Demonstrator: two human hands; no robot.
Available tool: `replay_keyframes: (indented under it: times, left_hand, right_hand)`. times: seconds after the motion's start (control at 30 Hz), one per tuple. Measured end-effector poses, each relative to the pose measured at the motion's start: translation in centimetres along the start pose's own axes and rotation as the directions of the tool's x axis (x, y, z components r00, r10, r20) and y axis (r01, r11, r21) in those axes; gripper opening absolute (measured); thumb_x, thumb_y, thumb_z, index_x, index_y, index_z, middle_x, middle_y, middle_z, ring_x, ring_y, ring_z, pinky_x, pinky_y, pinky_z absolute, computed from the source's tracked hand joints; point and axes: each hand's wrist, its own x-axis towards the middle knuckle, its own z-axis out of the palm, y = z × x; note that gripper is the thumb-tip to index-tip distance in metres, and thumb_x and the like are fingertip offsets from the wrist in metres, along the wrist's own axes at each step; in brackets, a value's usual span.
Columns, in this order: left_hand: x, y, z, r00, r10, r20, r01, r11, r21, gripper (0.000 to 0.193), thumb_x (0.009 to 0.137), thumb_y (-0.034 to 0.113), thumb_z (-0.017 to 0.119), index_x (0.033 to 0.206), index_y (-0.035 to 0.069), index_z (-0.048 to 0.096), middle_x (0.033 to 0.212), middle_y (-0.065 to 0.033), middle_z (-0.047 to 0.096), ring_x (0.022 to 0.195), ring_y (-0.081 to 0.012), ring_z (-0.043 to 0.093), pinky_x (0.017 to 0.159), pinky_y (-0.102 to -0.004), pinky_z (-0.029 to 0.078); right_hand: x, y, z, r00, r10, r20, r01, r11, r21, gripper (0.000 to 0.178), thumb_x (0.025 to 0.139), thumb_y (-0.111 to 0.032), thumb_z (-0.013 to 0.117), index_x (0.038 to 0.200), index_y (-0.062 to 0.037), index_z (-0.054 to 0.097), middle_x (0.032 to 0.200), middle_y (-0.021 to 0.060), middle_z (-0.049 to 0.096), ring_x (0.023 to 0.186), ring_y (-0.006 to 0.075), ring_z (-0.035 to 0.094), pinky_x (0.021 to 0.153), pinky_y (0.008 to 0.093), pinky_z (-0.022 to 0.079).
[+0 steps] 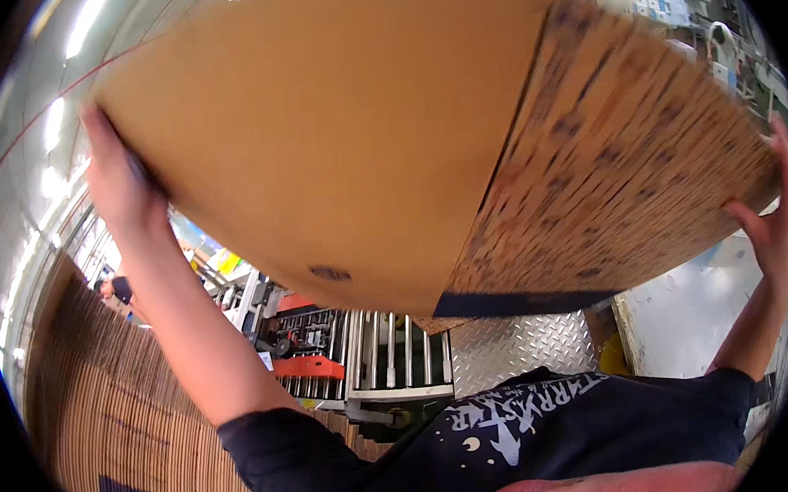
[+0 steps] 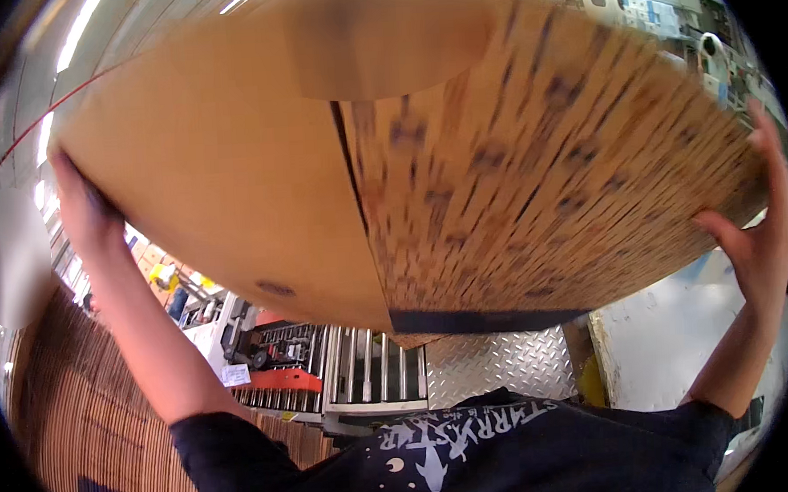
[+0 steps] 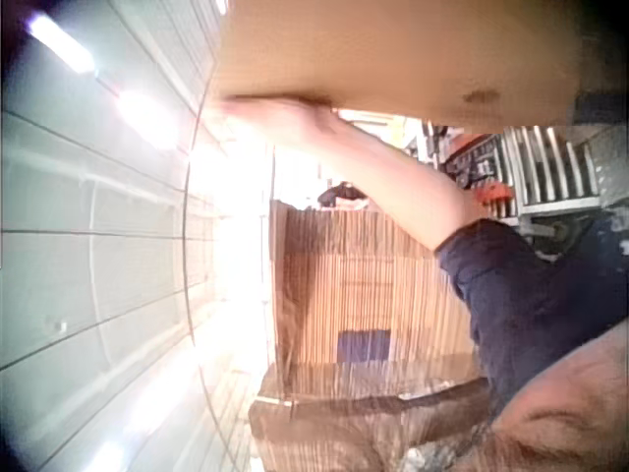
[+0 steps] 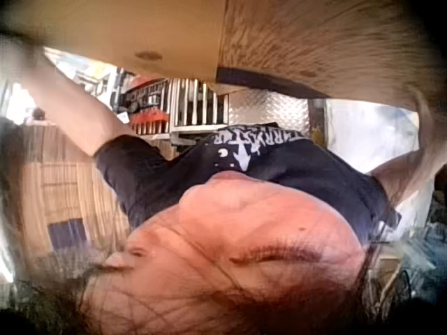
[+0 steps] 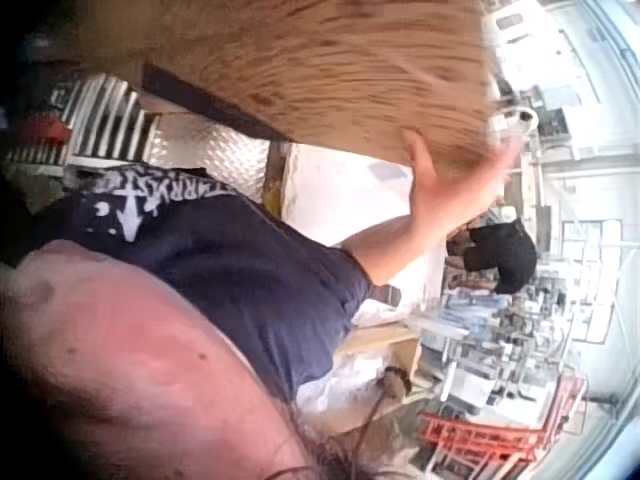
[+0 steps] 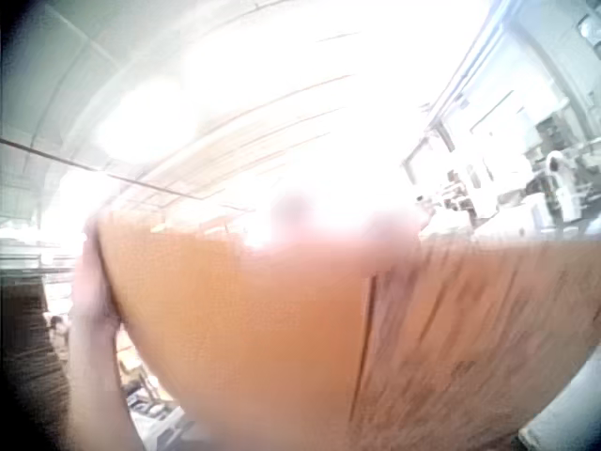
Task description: The person picks up flat cardboard boxes from a stack, opens them into shape, and places them onto a conveyor belt. They then take blue-and-white product boxes from a metal table and pack them into the cardboard boxes.
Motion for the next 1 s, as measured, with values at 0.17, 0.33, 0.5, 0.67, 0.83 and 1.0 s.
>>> replay_keyframes:
  times: [0.17,0.33,0.5,0.67,0.83,1.0]
  left_hand:
    - [-14.7,-16.1,-14.8,0.957,-0.165,-0.238,0.269,0.809,0.523,0.045,0.098,0.040,0.041,0.109,-0.002,0.053,0.101,-0.0093,0.059,0.093,-0.0196,0.056,0.082,-0.0324,0.045]
    - [-28.4,-26.9,-15.5,0.749,-0.574,-0.330,0.647,0.740,0.183,0.079,0.091,0.028,0.059,0.146,0.004,0.007,0.147,-0.0117,0.022,0.131,-0.0243,0.029,0.109,-0.0383,0.021]
    - [-28.6,-27.9,-11.2,0.687,-0.703,-0.181,0.695,0.709,-0.116,0.083,0.079,0.005,0.062,0.146,0.008,0.012,0.139,-0.0121,0.032,0.124,-0.0247,0.037,0.105,-0.0402,0.029]
    - [-32.0,-30.2,-16.4,0.520,-0.820,-0.238,0.854,0.505,0.124,0.073,0.078,0.009,0.061,0.141,0.001,0.024,0.133,-0.0216,0.040,0.125,-0.0293,0.039,0.105,-0.0391,0.031]
    - [-32.6,-27.0,-16.5,0.593,-0.801,-0.083,0.759,0.522,0.389,0.076,0.080,0.014,0.062,0.142,0.000,0.022,0.137,-0.0230,0.034,0.129,-0.0317,0.033,0.107,-0.0391,0.026]
    - [-32.0,-27.4,-9.6,0.424,-0.741,0.521,0.540,0.669,0.511,0.078,0.081,0.018,0.064,0.143,-0.001,0.020,0.142,-0.0244,0.028,0.132,-0.0340,0.027,0.110,-0.0391,0.021]
  right_hand:
    - [2.7,-13.2,7.2,0.790,-0.248,0.560,0.110,0.957,0.269,0.031,0.063,-0.021,0.074,0.088,-0.0076,0.062,0.082,0.0099,0.064,0.086,0.0311,0.063,0.074,0.0394,0.048]
    - [-0.6,-21.4,15.7,0.061,-0.706,0.706,0.123,0.707,0.697,0.016,0.079,-0.018,0.059,0.081,-0.0016,0.059,0.076,0.0150,0.062,0.080,0.0337,0.063,0.069,0.0428,0.050]
    - [-2.7,-22.2,24.1,0.057,-0.825,0.562,-0.467,0.476,0.745,0.049,0.078,-0.039,0.071,0.102,-0.0006,0.053,0.097,0.0144,0.060,0.094,0.0249,0.059,0.077,0.0400,0.047]
    - [-5.5,-21.1,28.5,0.173,-0.824,0.539,-0.865,0.134,0.483,0.087,0.078,-0.038,0.073,0.145,-0.0134,0.024,0.143,0.0128,0.035,0.123,0.0290,0.042,0.101,0.0424,0.037]
    - [0.3,-21.9,20.6,0.389,-0.558,0.733,-0.641,0.408,0.650,0.040,0.074,-0.001,0.058,0.114,-0.0026,0.060,0.109,0.0097,0.063,0.090,0.0128,0.060,0.074,0.0288,0.049]
    - [0.0,-17.5,27.5,0.789,-0.190,0.584,-0.347,0.647,0.679,0.029,0.074,-0.008,0.054,0.101,-0.0032,0.063,0.099,0.0155,0.063,0.088,0.0294,0.060,0.075,0.0386,0.049]
